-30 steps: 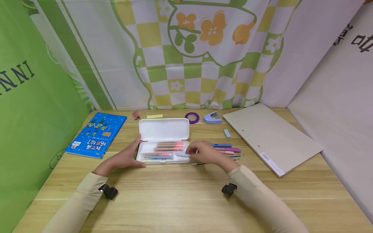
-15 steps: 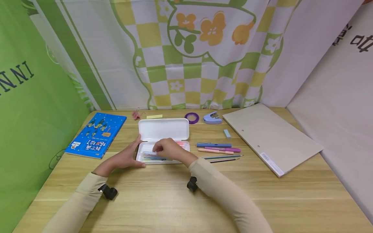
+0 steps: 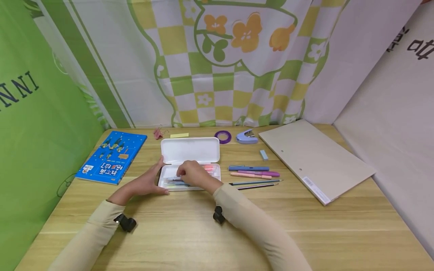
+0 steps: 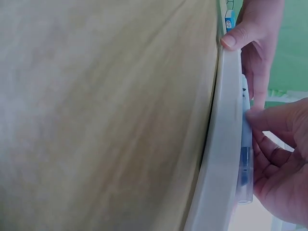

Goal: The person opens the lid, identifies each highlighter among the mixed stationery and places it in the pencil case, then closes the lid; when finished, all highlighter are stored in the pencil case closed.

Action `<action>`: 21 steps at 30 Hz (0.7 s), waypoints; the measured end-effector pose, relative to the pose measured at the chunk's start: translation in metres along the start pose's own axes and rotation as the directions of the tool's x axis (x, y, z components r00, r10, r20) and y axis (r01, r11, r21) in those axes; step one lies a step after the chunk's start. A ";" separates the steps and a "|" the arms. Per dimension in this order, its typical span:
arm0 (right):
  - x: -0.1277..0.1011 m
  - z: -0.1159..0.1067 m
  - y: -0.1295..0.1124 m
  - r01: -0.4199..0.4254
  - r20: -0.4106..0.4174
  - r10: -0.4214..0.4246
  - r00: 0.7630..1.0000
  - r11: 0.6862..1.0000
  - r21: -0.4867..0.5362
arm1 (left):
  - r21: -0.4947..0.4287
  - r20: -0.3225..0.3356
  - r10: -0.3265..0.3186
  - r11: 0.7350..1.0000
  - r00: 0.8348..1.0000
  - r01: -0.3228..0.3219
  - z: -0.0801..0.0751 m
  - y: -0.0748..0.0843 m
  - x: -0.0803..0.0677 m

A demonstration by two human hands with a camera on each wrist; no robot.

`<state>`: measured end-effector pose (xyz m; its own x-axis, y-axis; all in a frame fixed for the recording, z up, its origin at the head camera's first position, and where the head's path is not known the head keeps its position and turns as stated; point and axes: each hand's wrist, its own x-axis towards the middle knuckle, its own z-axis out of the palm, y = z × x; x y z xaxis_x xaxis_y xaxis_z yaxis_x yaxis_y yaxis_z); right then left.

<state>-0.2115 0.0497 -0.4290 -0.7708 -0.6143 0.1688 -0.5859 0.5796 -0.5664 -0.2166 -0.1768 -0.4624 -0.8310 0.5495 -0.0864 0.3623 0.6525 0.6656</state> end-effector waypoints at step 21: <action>-0.044 -0.048 0.032 -0.056 -0.059 0.062 0.996 0.994 0.089 | 0.000 -0.007 -0.019 1.000 1.000 0.019 0.000 0.002 -0.001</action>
<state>-0.2082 0.1216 -0.4160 -0.8190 -0.5446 0.1807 -0.5167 0.5631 -0.6449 -0.2149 -0.1759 -0.4608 -0.8408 0.5331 -0.0938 0.3463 0.6631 0.6636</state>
